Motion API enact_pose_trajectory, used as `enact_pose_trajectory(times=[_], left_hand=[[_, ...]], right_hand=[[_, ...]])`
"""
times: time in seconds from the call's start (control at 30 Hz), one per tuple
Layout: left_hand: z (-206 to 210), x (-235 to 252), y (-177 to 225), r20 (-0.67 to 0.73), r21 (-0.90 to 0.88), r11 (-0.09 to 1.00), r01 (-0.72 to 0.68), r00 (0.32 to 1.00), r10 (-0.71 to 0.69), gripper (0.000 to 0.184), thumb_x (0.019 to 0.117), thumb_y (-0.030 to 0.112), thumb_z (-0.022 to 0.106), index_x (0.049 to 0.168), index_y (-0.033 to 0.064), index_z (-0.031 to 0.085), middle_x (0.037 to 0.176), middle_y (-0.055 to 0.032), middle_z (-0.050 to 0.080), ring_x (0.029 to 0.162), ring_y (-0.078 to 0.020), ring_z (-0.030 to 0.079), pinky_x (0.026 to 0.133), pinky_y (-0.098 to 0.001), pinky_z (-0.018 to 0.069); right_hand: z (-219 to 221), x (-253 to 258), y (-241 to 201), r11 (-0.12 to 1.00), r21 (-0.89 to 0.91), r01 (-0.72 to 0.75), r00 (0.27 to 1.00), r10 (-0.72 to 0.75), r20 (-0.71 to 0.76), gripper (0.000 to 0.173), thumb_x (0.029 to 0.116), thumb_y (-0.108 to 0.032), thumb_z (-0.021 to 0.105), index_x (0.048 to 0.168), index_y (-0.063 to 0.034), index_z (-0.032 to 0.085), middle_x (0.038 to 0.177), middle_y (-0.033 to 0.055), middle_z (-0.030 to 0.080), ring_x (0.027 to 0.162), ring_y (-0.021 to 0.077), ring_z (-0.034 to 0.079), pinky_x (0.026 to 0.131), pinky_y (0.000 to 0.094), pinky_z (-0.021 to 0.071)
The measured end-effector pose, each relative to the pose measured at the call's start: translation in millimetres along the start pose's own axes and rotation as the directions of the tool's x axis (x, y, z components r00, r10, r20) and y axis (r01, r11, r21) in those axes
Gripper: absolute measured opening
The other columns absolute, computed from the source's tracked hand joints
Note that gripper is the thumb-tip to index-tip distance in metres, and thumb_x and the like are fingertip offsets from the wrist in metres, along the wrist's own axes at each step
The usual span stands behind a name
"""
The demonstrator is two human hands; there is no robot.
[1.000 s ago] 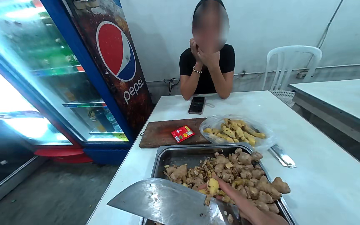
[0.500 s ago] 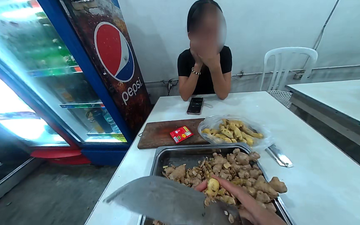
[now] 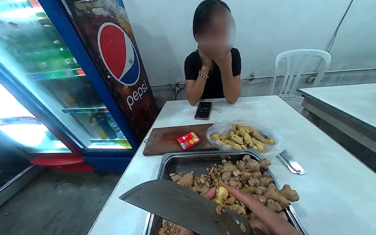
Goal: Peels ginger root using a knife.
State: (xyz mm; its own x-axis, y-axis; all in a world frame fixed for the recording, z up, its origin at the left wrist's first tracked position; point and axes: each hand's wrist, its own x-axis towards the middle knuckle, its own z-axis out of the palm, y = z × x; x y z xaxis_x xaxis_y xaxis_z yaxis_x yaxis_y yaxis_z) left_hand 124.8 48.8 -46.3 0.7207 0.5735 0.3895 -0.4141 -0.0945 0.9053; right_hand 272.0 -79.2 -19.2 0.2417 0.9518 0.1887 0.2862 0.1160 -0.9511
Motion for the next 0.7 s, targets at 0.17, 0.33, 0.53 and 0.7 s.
enact_pose_trajectory(times=[0.17,0.33,0.53,0.7], left_hand=[[-0.2,1.3,-5.3,-0.012,-0.048,0.998,0.036,0.999,-0.036,0.04,0.1035,0.004,0.052,0.138,-0.0137,0.045,0.138,-0.0112,0.06,0.126,-0.0108,0.058,0.109,-0.0322,0.0481],[0.6,2.8,-6.4,-0.004,-0.065,0.997,0.034,0.999,-0.034,0.038,0.1031,0.002,0.051,0.138,-0.0125,0.046,0.138,-0.0107,0.06,0.126,-0.0107,0.058,0.108,-0.0319,0.0479],[-8.6,4.4,-8.1,0.06,-0.151,0.983,0.1,0.994,-0.092,0.038,0.1044,0.012,0.054,0.139,-0.0014,0.052,0.138,-0.0035,0.061,0.124,-0.0099,0.059,0.107,-0.0326,0.0483],[-16.9,2.1,-11.7,0.084,-0.323,0.93,0.178,0.984,-0.159,0.036,0.1016,0.015,0.06,0.136,0.0035,0.058,0.137,-0.0048,0.064,0.123,-0.0126,0.062,0.107,-0.0335,0.0501]], right_hand=[[1.4,-1.1,6.4,1.0,0.003,0.026,0.999,-0.025,-0.025,0.077,0.1002,-0.045,0.062,0.16,-0.0061,0.031,0.143,0.0168,0.055,0.087,0.0068,0.066,0.077,0.0273,0.0578],[3.5,-1.8,1.5,1.0,-0.01,0.004,1.0,-0.004,-0.029,0.081,0.0987,-0.043,0.064,0.16,-0.0028,0.029,0.147,0.0213,0.052,0.098,0.0162,0.069,0.083,0.0364,0.0594],[1.3,-1.2,-0.3,0.998,0.065,0.014,1.0,-0.014,0.005,0.081,0.0984,-0.04,0.066,0.158,0.0006,0.029,0.145,0.0197,0.053,0.093,0.0138,0.069,0.08,0.035,0.0603],[-2.0,-1.3,0.3,0.995,0.083,0.049,0.999,-0.05,0.011,0.075,0.0994,-0.037,0.065,0.156,-0.0007,0.032,0.15,0.0163,0.051,0.093,0.0149,0.07,0.077,0.0364,0.0605]])
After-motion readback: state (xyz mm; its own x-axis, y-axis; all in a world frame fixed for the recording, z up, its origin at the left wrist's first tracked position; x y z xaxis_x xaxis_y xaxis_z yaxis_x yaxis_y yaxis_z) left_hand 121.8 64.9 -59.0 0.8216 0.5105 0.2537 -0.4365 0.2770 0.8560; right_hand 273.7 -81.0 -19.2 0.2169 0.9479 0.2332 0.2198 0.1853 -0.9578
